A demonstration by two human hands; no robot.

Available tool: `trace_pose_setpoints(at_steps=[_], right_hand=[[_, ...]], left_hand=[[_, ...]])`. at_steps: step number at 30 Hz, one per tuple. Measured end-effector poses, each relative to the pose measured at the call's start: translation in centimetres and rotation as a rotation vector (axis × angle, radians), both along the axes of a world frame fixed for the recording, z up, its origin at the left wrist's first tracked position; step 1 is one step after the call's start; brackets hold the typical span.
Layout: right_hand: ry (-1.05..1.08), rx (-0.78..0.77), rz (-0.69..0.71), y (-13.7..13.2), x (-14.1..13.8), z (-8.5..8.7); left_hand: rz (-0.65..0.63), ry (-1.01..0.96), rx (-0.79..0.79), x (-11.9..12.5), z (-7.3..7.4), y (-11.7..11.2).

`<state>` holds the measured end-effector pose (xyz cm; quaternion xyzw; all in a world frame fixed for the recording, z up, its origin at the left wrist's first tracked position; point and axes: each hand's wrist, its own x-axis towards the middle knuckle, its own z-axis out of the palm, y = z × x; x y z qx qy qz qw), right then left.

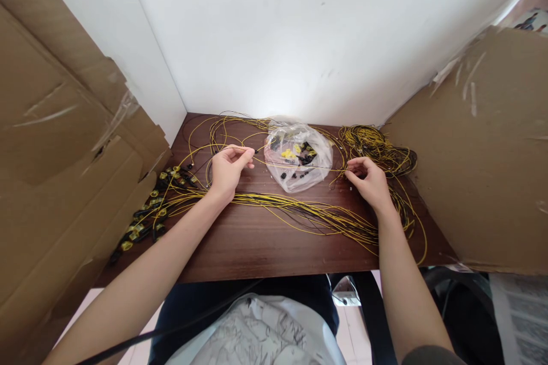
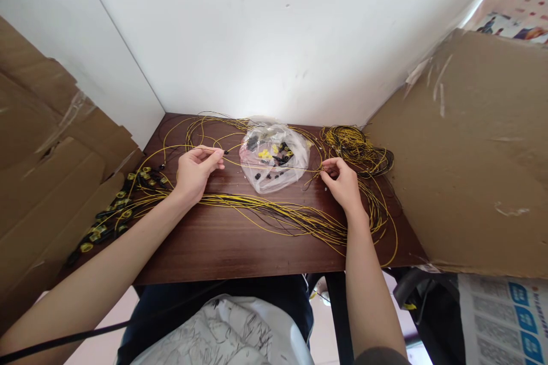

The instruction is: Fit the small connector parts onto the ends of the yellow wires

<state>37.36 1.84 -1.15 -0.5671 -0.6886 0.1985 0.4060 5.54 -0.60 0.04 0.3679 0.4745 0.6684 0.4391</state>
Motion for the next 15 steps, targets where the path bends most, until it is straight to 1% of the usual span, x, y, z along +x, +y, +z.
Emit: trace_pose_setpoints(at_steps=[5, 15], right_hand=[[-0.054, 0.006, -0.032, -0.06, -0.18, 0.13], [-0.089, 0.012, -0.010, -0.07, -0.23, 0.12]], left_hand=[[-0.005, 0.001, 0.014, 0.04, 0.04, -0.03], [-0.003, 0.001, 0.020, 0.05, 0.02, 0.00]])
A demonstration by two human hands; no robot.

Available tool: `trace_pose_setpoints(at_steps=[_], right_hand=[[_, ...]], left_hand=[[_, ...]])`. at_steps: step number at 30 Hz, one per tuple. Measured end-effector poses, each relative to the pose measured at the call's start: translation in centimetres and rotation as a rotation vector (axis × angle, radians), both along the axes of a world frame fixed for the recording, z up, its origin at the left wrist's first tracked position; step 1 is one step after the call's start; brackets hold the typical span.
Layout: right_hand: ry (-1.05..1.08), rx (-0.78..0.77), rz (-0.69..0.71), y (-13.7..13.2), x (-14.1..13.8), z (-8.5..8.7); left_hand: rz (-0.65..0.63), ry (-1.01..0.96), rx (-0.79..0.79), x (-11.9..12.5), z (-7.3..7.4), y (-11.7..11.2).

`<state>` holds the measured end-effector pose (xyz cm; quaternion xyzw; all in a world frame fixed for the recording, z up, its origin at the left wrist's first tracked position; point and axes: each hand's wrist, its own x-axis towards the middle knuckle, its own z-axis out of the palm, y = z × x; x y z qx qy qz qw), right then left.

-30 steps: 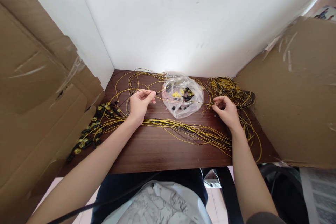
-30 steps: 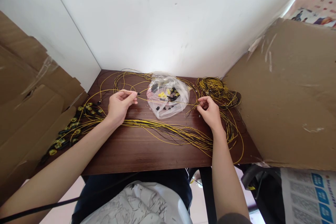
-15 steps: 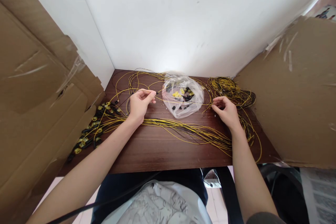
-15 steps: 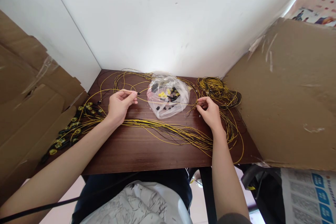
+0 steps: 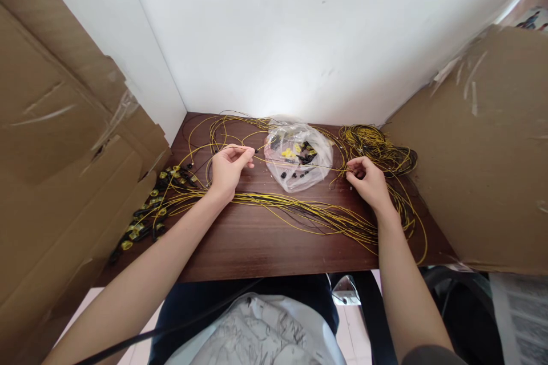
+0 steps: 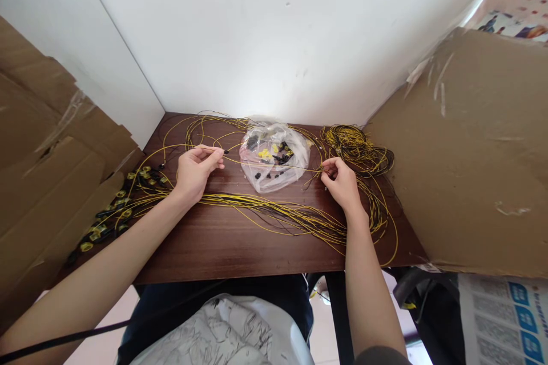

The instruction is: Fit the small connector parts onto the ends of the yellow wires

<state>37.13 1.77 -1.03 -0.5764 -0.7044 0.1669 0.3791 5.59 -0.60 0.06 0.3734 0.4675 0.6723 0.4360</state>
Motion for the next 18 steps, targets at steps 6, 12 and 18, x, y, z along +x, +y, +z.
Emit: trace_pose_setpoints(at_steps=[6, 12, 18], right_hand=[[-0.006, -0.013, -0.022, 0.03, 0.06, -0.09], [-0.043, 0.010, -0.038, 0.05, 0.28, -0.12], [-0.085, 0.012, -0.018, -0.05, 0.39, -0.07]], left_hand=[[-0.001, 0.009, -0.004, -0.01, 0.03, -0.02], [-0.001, 0.007, -0.011, 0.03, 0.02, -0.02], [-0.001, 0.002, -0.001, 0.02, -0.07, 0.03]])
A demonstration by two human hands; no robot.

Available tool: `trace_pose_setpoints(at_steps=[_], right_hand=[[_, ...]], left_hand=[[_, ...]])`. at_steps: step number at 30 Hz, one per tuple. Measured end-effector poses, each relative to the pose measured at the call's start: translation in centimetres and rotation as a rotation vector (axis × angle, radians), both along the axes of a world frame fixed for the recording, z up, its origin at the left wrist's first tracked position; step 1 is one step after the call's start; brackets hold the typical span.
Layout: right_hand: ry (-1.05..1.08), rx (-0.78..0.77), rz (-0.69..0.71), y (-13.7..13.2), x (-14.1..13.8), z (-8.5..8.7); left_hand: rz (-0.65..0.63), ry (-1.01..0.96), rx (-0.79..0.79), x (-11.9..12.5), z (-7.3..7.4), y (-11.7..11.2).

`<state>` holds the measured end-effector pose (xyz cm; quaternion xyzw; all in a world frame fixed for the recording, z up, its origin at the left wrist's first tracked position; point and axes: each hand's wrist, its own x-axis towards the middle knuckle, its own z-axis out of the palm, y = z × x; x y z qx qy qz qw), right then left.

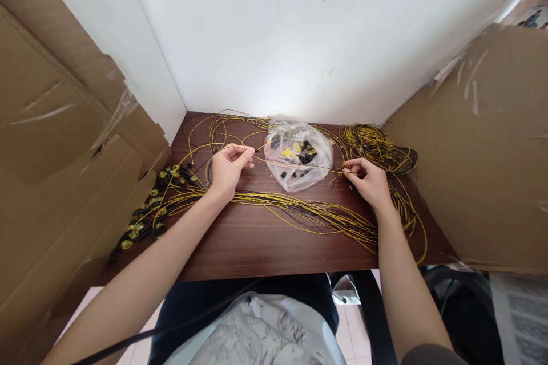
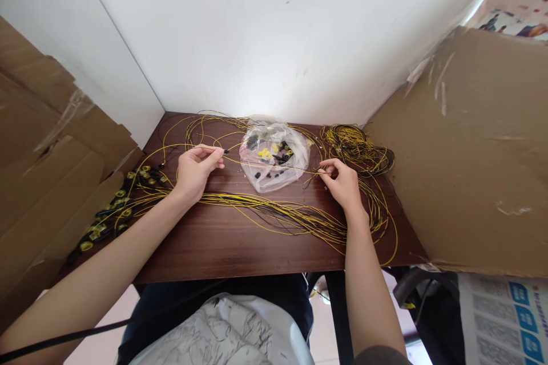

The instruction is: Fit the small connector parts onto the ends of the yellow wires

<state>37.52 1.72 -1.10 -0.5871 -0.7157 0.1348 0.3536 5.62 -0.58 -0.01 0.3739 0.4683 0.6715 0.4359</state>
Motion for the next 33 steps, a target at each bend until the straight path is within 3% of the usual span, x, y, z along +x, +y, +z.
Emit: trace_pose_setpoints(at_steps=[15, 33], right_hand=[[0.131, -0.025, 0.079, -0.11, -0.10, -0.03], [0.142, -0.035, 0.050, -0.27, -0.23, 0.27]], left_hand=[[-0.003, 0.014, -0.012, 0.01, 0.13, -0.02], [0.007, 0.021, -0.020, -0.01, 0.00, 0.05]])
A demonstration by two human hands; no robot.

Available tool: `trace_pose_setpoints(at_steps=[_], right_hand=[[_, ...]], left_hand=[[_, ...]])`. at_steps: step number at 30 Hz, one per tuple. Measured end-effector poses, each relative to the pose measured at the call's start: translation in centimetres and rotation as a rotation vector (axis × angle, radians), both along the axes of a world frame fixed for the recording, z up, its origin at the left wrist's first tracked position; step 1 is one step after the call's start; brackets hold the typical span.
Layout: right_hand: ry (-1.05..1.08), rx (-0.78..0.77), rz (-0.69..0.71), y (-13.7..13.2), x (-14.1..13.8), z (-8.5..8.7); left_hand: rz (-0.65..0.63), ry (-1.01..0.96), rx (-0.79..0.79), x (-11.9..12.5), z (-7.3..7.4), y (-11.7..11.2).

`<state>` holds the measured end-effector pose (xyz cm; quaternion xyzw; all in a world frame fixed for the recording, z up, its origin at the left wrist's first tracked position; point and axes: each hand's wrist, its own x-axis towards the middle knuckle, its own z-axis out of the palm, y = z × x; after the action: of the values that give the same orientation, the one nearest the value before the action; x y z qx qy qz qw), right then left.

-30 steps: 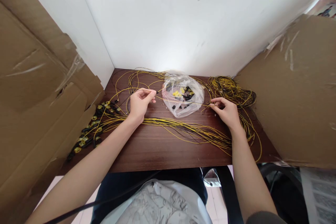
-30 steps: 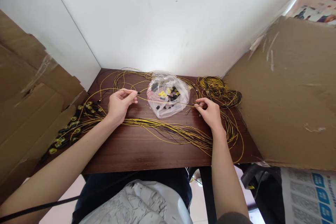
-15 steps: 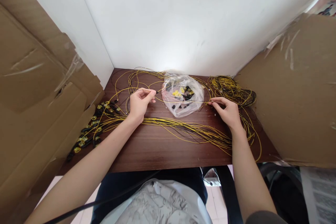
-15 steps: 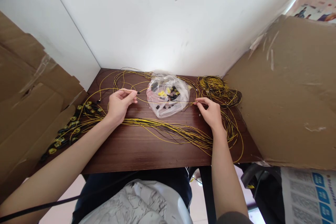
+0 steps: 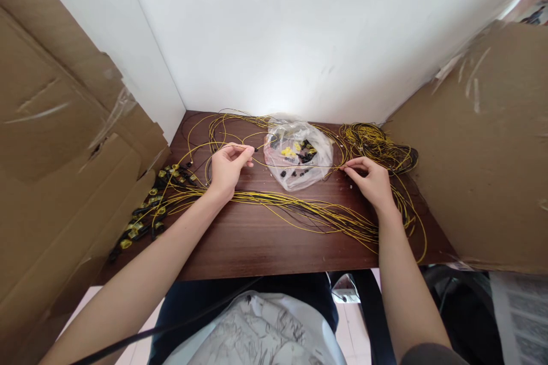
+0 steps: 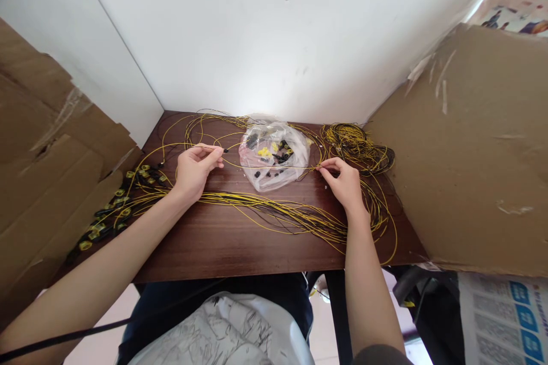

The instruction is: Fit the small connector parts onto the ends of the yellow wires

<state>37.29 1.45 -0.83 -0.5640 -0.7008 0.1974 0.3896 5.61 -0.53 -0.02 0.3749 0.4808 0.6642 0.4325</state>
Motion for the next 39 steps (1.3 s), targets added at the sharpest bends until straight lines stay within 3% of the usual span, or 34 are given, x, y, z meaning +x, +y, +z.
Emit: trace_pose_setpoints(at_steps=[19, 27, 32, 39], right_hand=[[-0.080, 0.000, 0.020, 0.20, 0.15, -0.22], [-0.068, -0.011, 0.001, 0.14, 0.13, -0.21], [0.064, 0.000, -0.046, 0.29, 0.39, -0.43], [-0.010, 0.013, -0.072, 0.28, 0.50, -0.40]], left_hand=[[-0.002, 0.003, 0.003, -0.03, -0.01, -0.03], [-0.003, 0.001, 0.009, -0.03, 0.04, -0.07], [-0.004, 0.011, 0.002, -0.04, -0.01, -0.08], [-0.001, 0.010, -0.002, -0.06, -0.05, -0.03]])
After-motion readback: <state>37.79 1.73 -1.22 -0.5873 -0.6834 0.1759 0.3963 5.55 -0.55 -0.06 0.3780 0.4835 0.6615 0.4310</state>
